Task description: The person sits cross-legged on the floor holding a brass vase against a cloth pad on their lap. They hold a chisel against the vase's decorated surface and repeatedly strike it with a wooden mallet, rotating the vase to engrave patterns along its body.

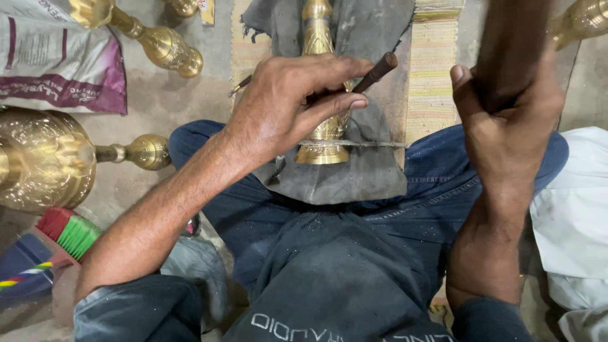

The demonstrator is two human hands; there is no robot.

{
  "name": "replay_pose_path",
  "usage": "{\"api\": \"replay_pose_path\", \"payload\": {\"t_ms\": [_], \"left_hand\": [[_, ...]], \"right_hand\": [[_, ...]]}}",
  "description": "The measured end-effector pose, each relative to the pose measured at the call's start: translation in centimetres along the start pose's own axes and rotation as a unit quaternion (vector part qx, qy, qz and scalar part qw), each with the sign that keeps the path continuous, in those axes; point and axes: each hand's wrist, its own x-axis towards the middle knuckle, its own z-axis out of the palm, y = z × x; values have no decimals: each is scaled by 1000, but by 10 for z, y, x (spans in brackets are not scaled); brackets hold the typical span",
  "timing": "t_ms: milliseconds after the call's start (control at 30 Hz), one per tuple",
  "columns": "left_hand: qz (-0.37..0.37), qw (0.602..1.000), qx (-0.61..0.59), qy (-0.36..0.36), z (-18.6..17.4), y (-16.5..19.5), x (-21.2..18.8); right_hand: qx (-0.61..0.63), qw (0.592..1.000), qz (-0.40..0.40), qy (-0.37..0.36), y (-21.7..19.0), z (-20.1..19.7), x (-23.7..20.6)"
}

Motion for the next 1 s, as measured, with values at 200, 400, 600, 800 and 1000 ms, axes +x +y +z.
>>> {"api": "replay_pose_path", "payload": {"t_ms": [200,400,600,800,1000], "left_hand": [[-1,1000,-18,16,-1,2,-2],[-12,1000,-15,18,4,-2,-3],[9,1000,7,23,5,-8,-4],[2,1000,-14,16,5,-8,-7],[0,1000,-13,21,3,-6,-5]], "right_hand": [[-43,998,-44,-18,-6,1,3],[-117,990,-74,-7,-19,-1,11],[-154,986,-56,-33,-30,-4,22],[-190,977,-78,-62,-32,-9,22],[-287,947,-116,-90,-22,-13,20]]}}
